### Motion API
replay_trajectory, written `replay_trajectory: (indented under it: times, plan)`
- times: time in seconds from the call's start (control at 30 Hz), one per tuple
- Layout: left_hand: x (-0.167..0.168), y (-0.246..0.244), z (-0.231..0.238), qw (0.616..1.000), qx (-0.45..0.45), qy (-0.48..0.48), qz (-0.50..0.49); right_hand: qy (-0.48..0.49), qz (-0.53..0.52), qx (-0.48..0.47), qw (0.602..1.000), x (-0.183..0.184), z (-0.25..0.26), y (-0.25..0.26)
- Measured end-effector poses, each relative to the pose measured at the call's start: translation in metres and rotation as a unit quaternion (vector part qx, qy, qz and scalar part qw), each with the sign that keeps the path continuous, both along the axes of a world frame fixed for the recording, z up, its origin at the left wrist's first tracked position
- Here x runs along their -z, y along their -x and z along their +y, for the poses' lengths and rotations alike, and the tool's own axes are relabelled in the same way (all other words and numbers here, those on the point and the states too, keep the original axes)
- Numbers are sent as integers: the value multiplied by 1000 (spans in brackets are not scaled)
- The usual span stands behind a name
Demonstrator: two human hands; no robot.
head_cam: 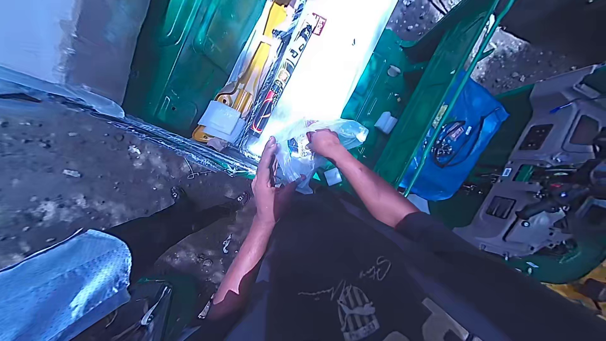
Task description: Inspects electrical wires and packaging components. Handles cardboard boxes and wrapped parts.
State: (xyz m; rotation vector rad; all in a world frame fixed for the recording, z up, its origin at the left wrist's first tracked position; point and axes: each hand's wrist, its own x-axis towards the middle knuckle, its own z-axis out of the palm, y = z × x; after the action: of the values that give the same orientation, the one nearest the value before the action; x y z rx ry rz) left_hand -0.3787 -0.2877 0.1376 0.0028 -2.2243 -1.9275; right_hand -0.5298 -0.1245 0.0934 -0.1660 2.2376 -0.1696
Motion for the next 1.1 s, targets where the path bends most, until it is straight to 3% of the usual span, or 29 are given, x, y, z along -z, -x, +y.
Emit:
replay_trajectory:
  times: [0.07, 0.13, 0.23, 0.4, 0.5, 0.57, 0.6, 0.67, 0.7, 0.73, 0.8, 0.83, 0.87, 0.93, 1.03, 1.1]
  plan:
    - [-1, 7, -2, 999, -5, -50, 2, -5, -26, -10, 1000, -11, 0, 9]
    - [-3, 13, -6, 994, -8, -110, 12, 20, 16, -26, 999, -9, 1, 16]
    - [-10, 28, -12, 991, -3, -127, 42, 69, 95, -7, 993, -24, 4, 35]
    - [-25, 33, -27, 996, -1, -74, 39, 152, 77, 58, 984, -88, -1, 33]
    - [-7, 31, -36, 1000, 8, 13, -13, 177, 54, 43, 982, -86, 4, 18]
    - [0, 29, -41, 996, 9, 77, -33, 221, -2, 102, 970, -80, 6, 6]
    - [0, 27, -42, 995, 14, 95, -39, 280, -27, 169, 944, -73, 6, -4]
    - [1, 27, -41, 994, 19, 103, -35, 449, -97, 340, 820, -59, 5, -22]
    - [1, 28, -40, 994, 19, 101, -31, 488, -131, 371, 779, -56, 6, -27]
    - [0, 29, -39, 995, 20, 96, -27, 497, -135, 351, 782, -58, 8, -30]
    - [2, 33, -40, 994, 17, 101, -30, 474, -49, 240, 845, -72, 15, -34]
    - [3, 34, -41, 993, 16, 111, -38, 477, 8, 203, 855, -82, 20, -35]
    - [5, 33, -43, 991, 15, 123, -47, 504, 49, 197, 839, -94, 26, -37]
    - [9, 30, -46, 987, 18, 147, -65, 599, 83, 260, 753, -119, 38, -40]
    - [13, 29, -47, 976, 18, 201, -80, 706, 42, 350, 615, -160, 64, -40]
    - [12, 26, -47, 970, 23, 224, -88, 749, 27, 360, 556, -181, 82, -43]
